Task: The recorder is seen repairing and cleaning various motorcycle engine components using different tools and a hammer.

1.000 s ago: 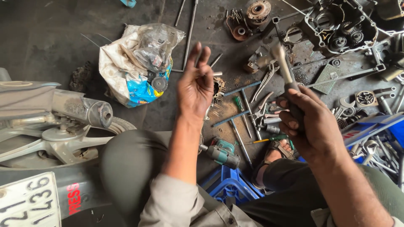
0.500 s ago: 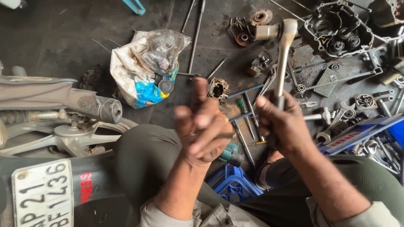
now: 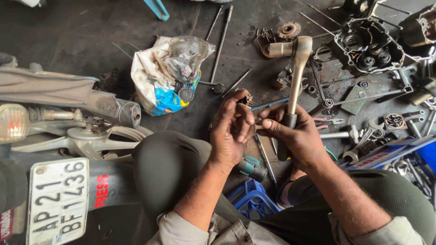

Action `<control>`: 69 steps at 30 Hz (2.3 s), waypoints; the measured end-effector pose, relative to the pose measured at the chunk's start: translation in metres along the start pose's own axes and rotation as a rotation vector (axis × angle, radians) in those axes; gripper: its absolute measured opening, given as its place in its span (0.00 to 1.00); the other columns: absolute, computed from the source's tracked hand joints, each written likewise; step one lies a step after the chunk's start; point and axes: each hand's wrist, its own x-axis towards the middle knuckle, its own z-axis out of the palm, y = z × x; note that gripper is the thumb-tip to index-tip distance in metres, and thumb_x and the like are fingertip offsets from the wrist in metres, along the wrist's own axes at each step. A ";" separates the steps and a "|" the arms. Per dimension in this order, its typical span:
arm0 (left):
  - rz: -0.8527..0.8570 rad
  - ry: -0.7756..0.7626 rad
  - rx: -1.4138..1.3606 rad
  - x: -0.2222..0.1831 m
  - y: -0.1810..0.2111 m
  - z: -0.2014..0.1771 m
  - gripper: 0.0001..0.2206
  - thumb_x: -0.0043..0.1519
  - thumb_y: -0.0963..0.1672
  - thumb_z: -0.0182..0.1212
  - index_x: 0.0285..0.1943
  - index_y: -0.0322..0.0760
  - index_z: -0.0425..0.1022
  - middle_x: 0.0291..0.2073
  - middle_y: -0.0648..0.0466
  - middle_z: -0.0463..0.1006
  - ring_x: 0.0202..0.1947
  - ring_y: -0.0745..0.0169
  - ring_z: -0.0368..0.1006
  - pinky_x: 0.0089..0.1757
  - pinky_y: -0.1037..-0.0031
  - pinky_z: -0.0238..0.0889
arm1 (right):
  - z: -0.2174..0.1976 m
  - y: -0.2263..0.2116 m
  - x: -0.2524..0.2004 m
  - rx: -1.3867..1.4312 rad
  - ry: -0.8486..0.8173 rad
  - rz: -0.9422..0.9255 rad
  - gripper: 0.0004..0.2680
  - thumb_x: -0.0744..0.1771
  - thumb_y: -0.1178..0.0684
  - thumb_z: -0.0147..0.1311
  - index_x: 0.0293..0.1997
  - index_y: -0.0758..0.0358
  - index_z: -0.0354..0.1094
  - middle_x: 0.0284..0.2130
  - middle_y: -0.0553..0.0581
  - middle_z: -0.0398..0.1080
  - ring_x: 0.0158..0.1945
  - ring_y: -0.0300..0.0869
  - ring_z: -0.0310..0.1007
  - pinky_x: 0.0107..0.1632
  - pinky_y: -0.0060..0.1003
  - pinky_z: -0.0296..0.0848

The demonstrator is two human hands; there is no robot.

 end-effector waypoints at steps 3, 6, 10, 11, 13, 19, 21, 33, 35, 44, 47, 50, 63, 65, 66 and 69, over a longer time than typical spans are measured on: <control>0.013 0.021 0.126 0.000 0.000 0.002 0.22 0.73 0.51 0.55 0.68 0.30 0.68 0.32 0.53 0.76 0.21 0.75 0.58 0.26 0.82 0.51 | -0.002 0.004 0.001 -0.011 0.001 -0.029 0.09 0.64 0.65 0.61 0.37 0.61 0.61 0.43 0.57 0.75 0.45 0.40 0.77 0.50 0.39 0.80; 0.000 -0.014 0.137 0.002 0.002 0.004 0.23 0.73 0.52 0.54 0.67 0.31 0.69 0.34 0.52 0.77 0.23 0.73 0.64 0.28 0.83 0.54 | -0.004 0.008 0.002 -0.023 -0.016 -0.045 0.10 0.64 0.66 0.62 0.37 0.62 0.61 0.41 0.59 0.74 0.46 0.42 0.77 0.52 0.39 0.79; 0.014 0.256 0.148 0.012 0.007 -0.002 0.21 0.68 0.52 0.53 0.65 0.40 0.68 0.39 0.56 0.77 0.31 0.71 0.72 0.29 0.80 0.59 | -0.003 0.003 0.005 -0.004 0.062 -0.056 0.10 0.63 0.67 0.62 0.36 0.62 0.62 0.42 0.58 0.73 0.47 0.41 0.76 0.52 0.37 0.78; 0.040 0.323 0.232 0.014 0.006 -0.006 0.20 0.68 0.52 0.53 0.66 0.42 0.68 0.42 0.57 0.77 0.33 0.73 0.72 0.29 0.81 0.58 | -0.003 0.000 0.005 0.022 0.092 -0.044 0.10 0.63 0.67 0.62 0.35 0.62 0.61 0.42 0.58 0.73 0.47 0.41 0.76 0.52 0.37 0.78; -0.018 0.298 0.387 0.013 0.002 0.001 0.20 0.68 0.52 0.55 0.64 0.41 0.70 0.43 0.59 0.78 0.35 0.75 0.72 0.32 0.81 0.61 | -0.008 -0.003 0.007 0.035 0.107 -0.046 0.10 0.63 0.68 0.62 0.34 0.62 0.61 0.42 0.58 0.73 0.46 0.42 0.76 0.52 0.38 0.79; -0.107 0.107 0.546 0.010 -0.041 -0.022 0.15 0.65 0.49 0.67 0.57 0.42 0.76 0.43 0.59 0.77 0.41 0.76 0.69 0.37 0.81 0.62 | -0.014 -0.009 0.012 0.125 0.128 -0.048 0.09 0.64 0.68 0.60 0.35 0.63 0.61 0.43 0.59 0.72 0.47 0.43 0.77 0.53 0.38 0.79; -0.096 0.102 0.560 0.011 -0.046 -0.024 0.13 0.65 0.48 0.70 0.53 0.40 0.79 0.43 0.57 0.78 0.42 0.75 0.70 0.39 0.81 0.62 | -0.015 -0.012 0.012 0.157 0.148 -0.032 0.09 0.64 0.68 0.59 0.36 0.63 0.61 0.43 0.59 0.73 0.46 0.44 0.78 0.53 0.39 0.79; 0.071 0.524 0.357 0.024 -0.001 -0.017 0.13 0.63 0.50 0.65 0.46 0.40 0.73 0.39 0.57 0.79 0.35 0.72 0.72 0.35 0.76 0.66 | -0.027 -0.035 0.002 -0.239 -0.080 -0.602 0.14 0.69 0.43 0.60 0.43 0.60 0.59 0.40 0.55 0.69 0.47 0.40 0.74 0.51 0.39 0.79; 0.021 0.622 0.333 0.024 0.000 -0.018 0.13 0.63 0.50 0.64 0.47 0.40 0.73 0.37 0.59 0.78 0.33 0.73 0.71 0.34 0.77 0.65 | -0.054 -0.028 -0.001 0.035 -0.050 -0.469 0.25 0.72 0.24 0.44 0.48 0.61 0.60 0.28 0.51 0.64 0.26 0.35 0.63 0.31 0.32 0.68; 0.065 0.472 0.304 0.022 0.003 -0.005 0.10 0.65 0.47 0.60 0.50 0.40 0.70 0.43 0.56 0.80 0.38 0.69 0.76 0.39 0.74 0.70 | -0.039 -0.038 0.009 0.005 0.060 -0.141 0.29 0.72 0.25 0.35 0.58 0.68 0.64 0.23 0.45 0.52 0.22 0.32 0.47 0.28 0.30 0.51; 0.043 0.256 0.315 0.019 0.001 0.001 0.11 0.69 0.47 0.58 0.52 0.37 0.68 0.43 0.53 0.79 0.38 0.65 0.75 0.41 0.72 0.71 | -0.029 -0.046 0.007 -0.065 -0.055 -0.083 0.29 0.71 0.27 0.35 0.62 0.66 0.66 0.23 0.42 0.52 0.22 0.30 0.47 0.25 0.29 0.49; 0.010 0.070 0.515 0.022 -0.003 -0.004 0.11 0.73 0.47 0.56 0.57 0.36 0.71 0.38 0.53 0.75 0.37 0.66 0.72 0.38 0.72 0.68 | -0.032 -0.038 0.009 -0.036 -0.080 0.055 0.29 0.70 0.27 0.36 0.64 0.65 0.68 0.20 0.42 0.51 0.20 0.30 0.47 0.24 0.28 0.48; 0.368 -0.599 1.669 0.056 0.021 0.001 0.25 0.63 0.58 0.59 0.61 0.43 0.72 0.52 0.46 0.76 0.44 0.46 0.79 0.40 0.62 0.74 | -0.048 -0.011 0.009 0.048 -0.178 0.241 0.24 0.65 0.31 0.50 0.50 0.68 0.69 0.28 0.48 0.62 0.22 0.30 0.47 0.22 0.27 0.46; 0.187 -0.700 1.724 0.061 0.034 0.014 0.24 0.60 0.59 0.60 0.54 0.43 0.74 0.41 0.53 0.77 0.40 0.50 0.80 0.38 0.60 0.73 | -0.059 0.001 0.010 0.086 -0.199 0.247 0.24 0.68 0.30 0.51 0.46 0.70 0.65 0.28 0.50 0.61 0.23 0.31 0.49 0.24 0.29 0.48; 0.184 -0.694 1.718 0.061 0.034 0.012 0.24 0.60 0.59 0.60 0.54 0.43 0.74 0.41 0.53 0.77 0.40 0.50 0.80 0.38 0.60 0.73 | -0.060 0.006 0.010 0.081 -0.198 0.255 0.24 0.68 0.30 0.51 0.46 0.70 0.65 0.28 0.50 0.61 0.23 0.31 0.49 0.24 0.29 0.48; 0.235 -0.721 1.684 0.073 0.036 0.009 0.23 0.60 0.58 0.62 0.53 0.43 0.74 0.41 0.53 0.77 0.41 0.48 0.79 0.38 0.59 0.73 | -0.069 0.016 0.013 0.041 -0.260 0.160 0.25 0.68 0.29 0.51 0.46 0.70 0.66 0.26 0.50 0.61 0.22 0.31 0.48 0.23 0.29 0.46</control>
